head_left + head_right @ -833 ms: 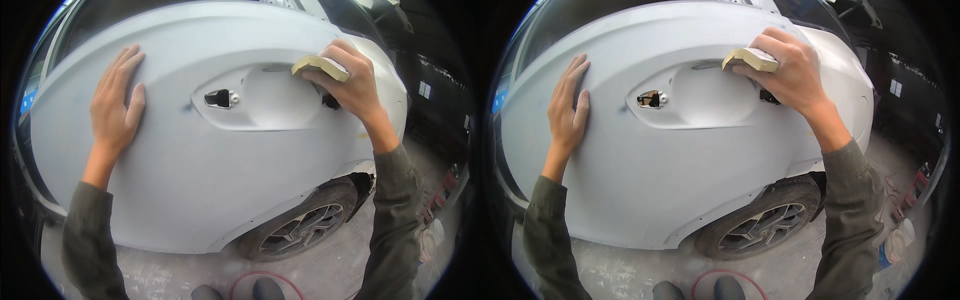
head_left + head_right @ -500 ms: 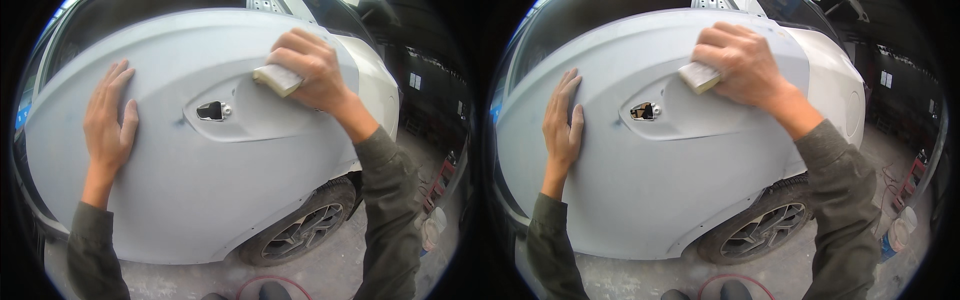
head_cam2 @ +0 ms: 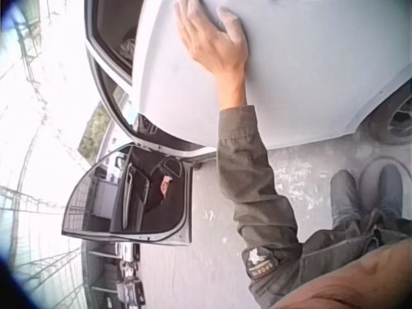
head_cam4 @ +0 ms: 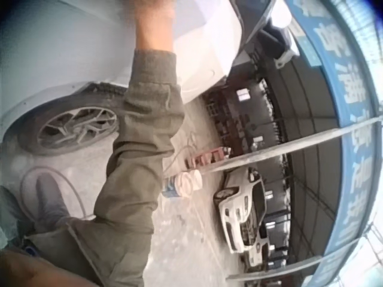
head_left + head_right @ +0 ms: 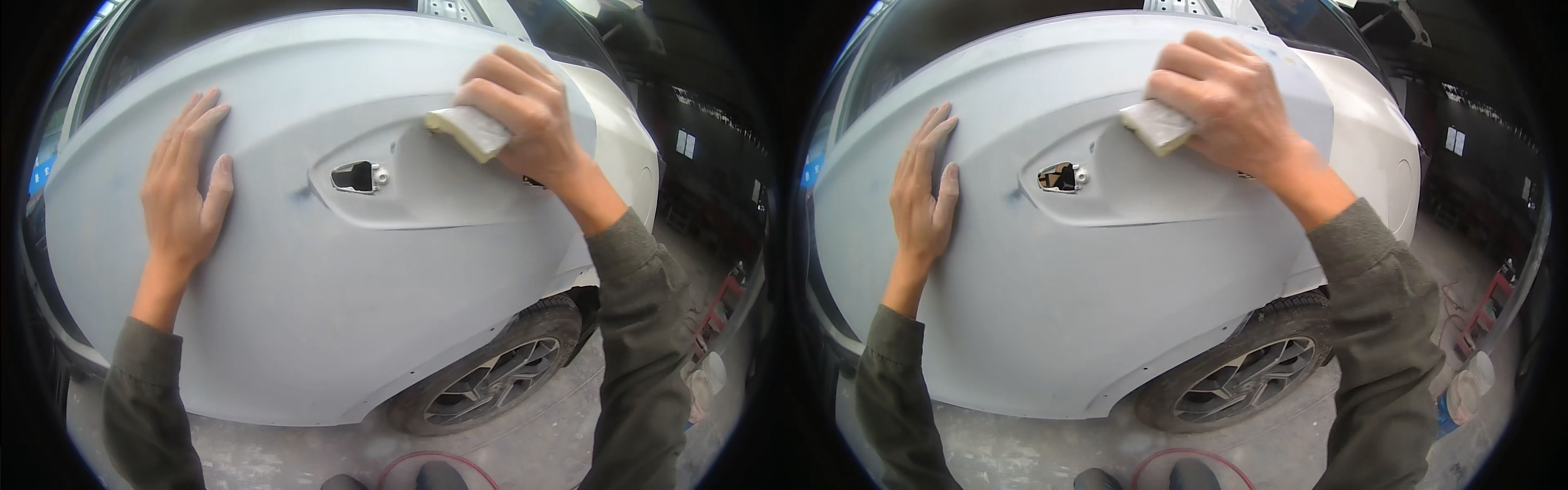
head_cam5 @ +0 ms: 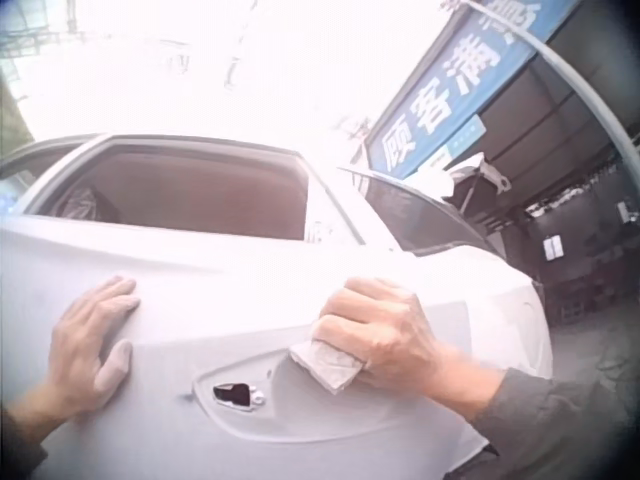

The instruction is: The person sands the surface of a white car door using a sanding block. They move the block across the door panel, focusing on the area around the door handle and the lower edge, smoothing the surface.

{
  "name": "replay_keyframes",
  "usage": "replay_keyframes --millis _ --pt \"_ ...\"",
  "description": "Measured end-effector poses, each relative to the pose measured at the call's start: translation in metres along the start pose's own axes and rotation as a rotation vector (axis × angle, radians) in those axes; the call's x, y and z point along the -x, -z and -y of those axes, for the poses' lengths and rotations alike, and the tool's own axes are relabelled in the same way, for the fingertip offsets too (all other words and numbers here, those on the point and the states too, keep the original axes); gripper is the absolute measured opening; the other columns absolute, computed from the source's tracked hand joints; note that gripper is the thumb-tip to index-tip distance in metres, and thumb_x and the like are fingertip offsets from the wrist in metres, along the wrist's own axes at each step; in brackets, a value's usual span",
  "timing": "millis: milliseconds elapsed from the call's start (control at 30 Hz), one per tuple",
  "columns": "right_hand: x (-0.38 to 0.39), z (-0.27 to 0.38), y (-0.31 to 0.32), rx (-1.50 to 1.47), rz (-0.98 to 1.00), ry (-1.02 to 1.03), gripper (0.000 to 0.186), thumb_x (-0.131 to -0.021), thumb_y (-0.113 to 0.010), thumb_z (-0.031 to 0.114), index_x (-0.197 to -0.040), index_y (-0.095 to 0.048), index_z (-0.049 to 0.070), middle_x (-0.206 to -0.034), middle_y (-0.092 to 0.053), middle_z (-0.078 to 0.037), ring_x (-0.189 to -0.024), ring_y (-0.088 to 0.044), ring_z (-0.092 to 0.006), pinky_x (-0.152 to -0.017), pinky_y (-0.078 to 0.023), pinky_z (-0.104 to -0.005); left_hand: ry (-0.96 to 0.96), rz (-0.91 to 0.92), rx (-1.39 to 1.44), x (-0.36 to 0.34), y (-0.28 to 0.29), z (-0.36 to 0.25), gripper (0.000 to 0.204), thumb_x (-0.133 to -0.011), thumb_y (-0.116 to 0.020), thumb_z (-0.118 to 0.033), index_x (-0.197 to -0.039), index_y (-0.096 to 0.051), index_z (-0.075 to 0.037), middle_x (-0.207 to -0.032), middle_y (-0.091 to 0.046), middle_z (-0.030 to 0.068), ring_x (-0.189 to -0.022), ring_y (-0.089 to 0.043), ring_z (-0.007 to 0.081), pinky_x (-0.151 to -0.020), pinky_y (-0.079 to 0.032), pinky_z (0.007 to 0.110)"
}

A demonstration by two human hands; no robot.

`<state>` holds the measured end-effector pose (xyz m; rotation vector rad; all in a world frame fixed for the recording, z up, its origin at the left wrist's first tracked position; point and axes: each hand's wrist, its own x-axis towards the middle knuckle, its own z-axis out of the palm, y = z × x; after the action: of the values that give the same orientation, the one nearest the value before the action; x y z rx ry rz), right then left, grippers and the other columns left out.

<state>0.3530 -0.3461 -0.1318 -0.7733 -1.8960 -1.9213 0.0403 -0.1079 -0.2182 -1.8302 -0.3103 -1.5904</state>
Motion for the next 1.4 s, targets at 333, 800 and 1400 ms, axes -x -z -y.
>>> replay_keyframes --millis 333,800,1400 --pt "-0.007 -0.003 0.005 -0.008 0.088 -0.021 0.025 -0.072 -0.086 0.017 -0.085 -0.065 0.015 -0.088 -0.065 0.004 -0.086 -0.065 -0.0181 -0.073 -0.056 -0.0354 0.005 -0.002 0.005 -0.001 -0.003 -0.002 0.047 -0.1 -0.057 -0.024 -0.145 -0.063 -0.015 -0.158 -0.06 0.0104 -0.15 -0.052 0.034 -0.127 -0.039 0.048" --pt "-0.01 0.022 -0.013 -0.057 0.039 -0.131 0.025 -0.075 -0.089 0.021 -0.085 -0.068 0.015 -0.087 -0.066 0.003 -0.084 -0.066 -0.0194 -0.07 -0.056 -0.0365 0.027 -0.014 0.019 -0.001 -0.005 -0.006 0.047 -0.099 -0.058 -0.022 -0.145 -0.064 -0.015 -0.158 -0.061 0.0095 -0.148 -0.055 0.033 -0.125 -0.042 0.046" --pt "0.015 0.18 -0.018 0.149 0.037 -0.836 0.068 -0.084 -0.078 0.006 -0.149 -0.058 -0.004 -0.145 -0.065 -0.019 -0.137 -0.058 -0.0347 -0.115 -0.041 -0.0488 0.054 0.003 0.119 -0.009 0.006 -0.012 0.044 -0.098 -0.059 -0.016 -0.142 -0.062 -0.011 -0.158 -0.059 0.0102 -0.15 -0.05 0.0349 -0.126 -0.038 0.049"
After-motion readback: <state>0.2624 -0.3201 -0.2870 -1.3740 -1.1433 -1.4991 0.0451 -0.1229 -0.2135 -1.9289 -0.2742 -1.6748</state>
